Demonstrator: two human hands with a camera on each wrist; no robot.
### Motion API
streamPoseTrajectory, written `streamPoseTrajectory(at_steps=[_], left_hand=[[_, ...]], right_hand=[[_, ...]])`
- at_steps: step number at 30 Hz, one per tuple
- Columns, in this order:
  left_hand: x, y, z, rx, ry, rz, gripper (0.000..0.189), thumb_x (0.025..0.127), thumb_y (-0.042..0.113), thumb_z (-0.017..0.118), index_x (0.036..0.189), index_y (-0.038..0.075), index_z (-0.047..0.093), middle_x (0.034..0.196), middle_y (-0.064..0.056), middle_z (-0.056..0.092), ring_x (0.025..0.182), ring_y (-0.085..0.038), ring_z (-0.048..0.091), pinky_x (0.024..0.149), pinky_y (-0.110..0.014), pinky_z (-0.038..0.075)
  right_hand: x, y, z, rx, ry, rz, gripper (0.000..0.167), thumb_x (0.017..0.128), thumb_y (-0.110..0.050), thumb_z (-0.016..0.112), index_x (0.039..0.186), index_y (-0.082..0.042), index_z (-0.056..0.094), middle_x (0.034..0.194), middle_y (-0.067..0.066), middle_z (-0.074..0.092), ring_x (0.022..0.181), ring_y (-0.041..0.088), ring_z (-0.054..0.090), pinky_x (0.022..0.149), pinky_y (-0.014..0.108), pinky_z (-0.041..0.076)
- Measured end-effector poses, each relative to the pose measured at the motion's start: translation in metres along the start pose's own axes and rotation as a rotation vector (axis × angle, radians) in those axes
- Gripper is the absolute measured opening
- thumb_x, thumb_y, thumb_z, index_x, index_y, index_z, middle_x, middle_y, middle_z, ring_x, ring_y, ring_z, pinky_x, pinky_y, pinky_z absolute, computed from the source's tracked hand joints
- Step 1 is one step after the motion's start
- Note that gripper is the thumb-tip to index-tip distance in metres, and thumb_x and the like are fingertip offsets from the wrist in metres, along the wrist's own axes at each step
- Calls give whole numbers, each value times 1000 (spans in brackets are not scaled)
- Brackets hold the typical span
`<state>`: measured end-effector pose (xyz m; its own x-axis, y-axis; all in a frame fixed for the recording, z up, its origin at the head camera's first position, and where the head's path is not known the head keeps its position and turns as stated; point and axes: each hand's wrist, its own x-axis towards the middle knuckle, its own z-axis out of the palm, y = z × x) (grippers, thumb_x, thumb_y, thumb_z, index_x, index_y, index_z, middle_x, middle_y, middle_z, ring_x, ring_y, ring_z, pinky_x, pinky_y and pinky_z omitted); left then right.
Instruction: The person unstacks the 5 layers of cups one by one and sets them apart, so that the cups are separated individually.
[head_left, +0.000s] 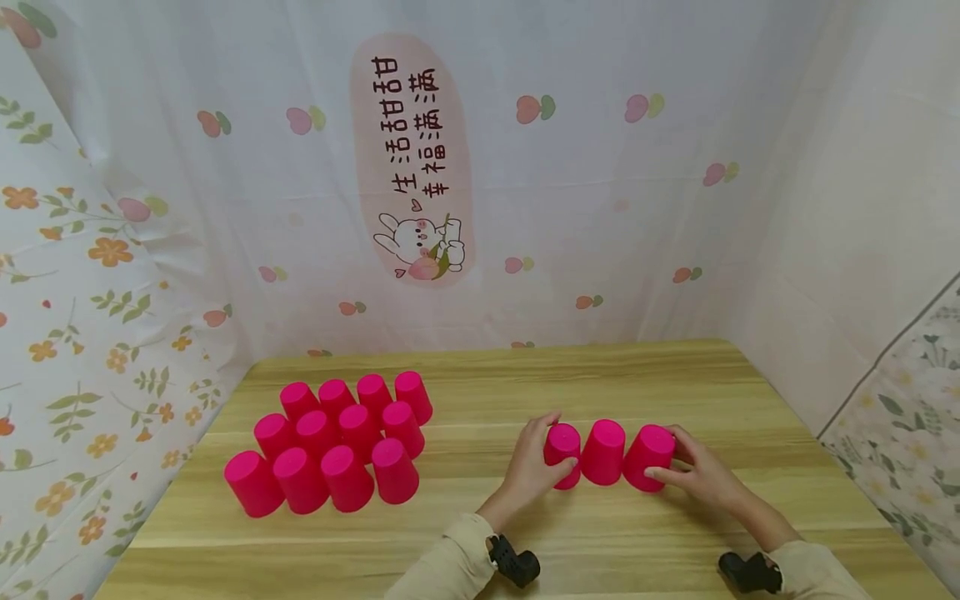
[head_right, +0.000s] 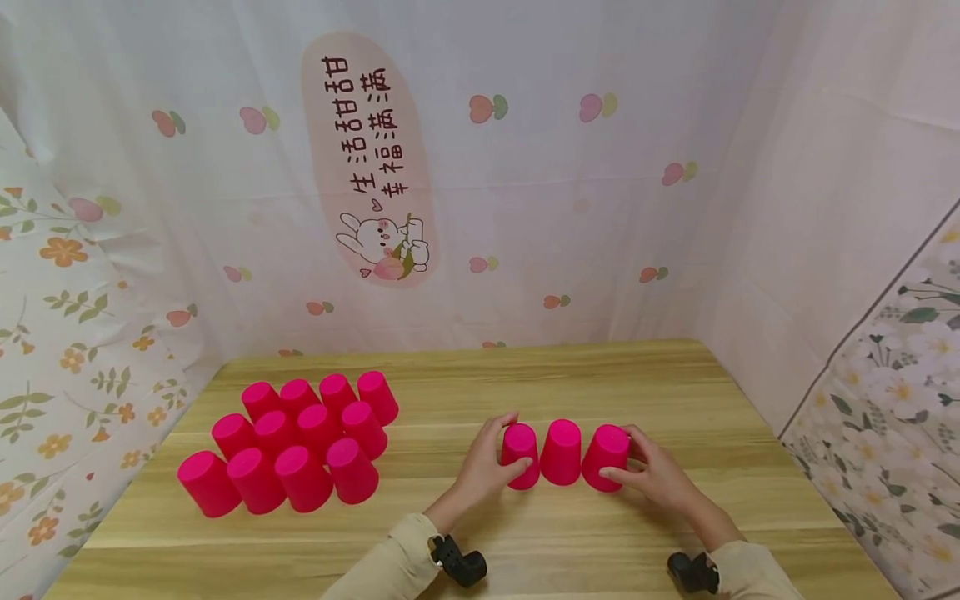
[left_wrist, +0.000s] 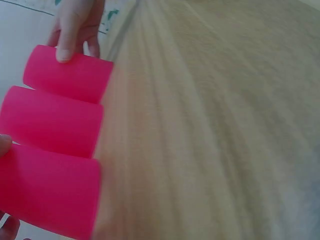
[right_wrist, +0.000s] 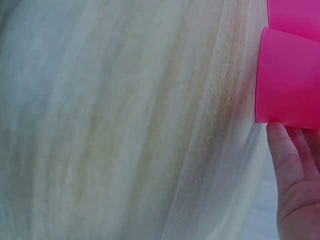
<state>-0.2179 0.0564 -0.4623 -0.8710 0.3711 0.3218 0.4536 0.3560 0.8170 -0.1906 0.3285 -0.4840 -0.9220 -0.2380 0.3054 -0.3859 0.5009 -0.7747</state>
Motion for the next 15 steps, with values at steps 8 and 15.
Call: streamPoseTrajectory(at_steps=[8,15], left_hand=[[-6,-11,9,-83,20,-101,59,74,12,70,126,6,41,112,-3,49,103,-20,46,77,-27,46],[1,-16,-8,-64,134,-112,54,74,12,70,121,6,45,110,-7,50,99,-24,49,77,-33,46]], right_hand=[[0,-3,0,-17,-3,13,47,74,-12,71,112,-3,45,101,8,55,91,-4,52,70,20,48],[0,-4,0,-10,-1,14,47,73,-11,71,111,-2,45,101,5,55,90,-4,53,70,20,49]])
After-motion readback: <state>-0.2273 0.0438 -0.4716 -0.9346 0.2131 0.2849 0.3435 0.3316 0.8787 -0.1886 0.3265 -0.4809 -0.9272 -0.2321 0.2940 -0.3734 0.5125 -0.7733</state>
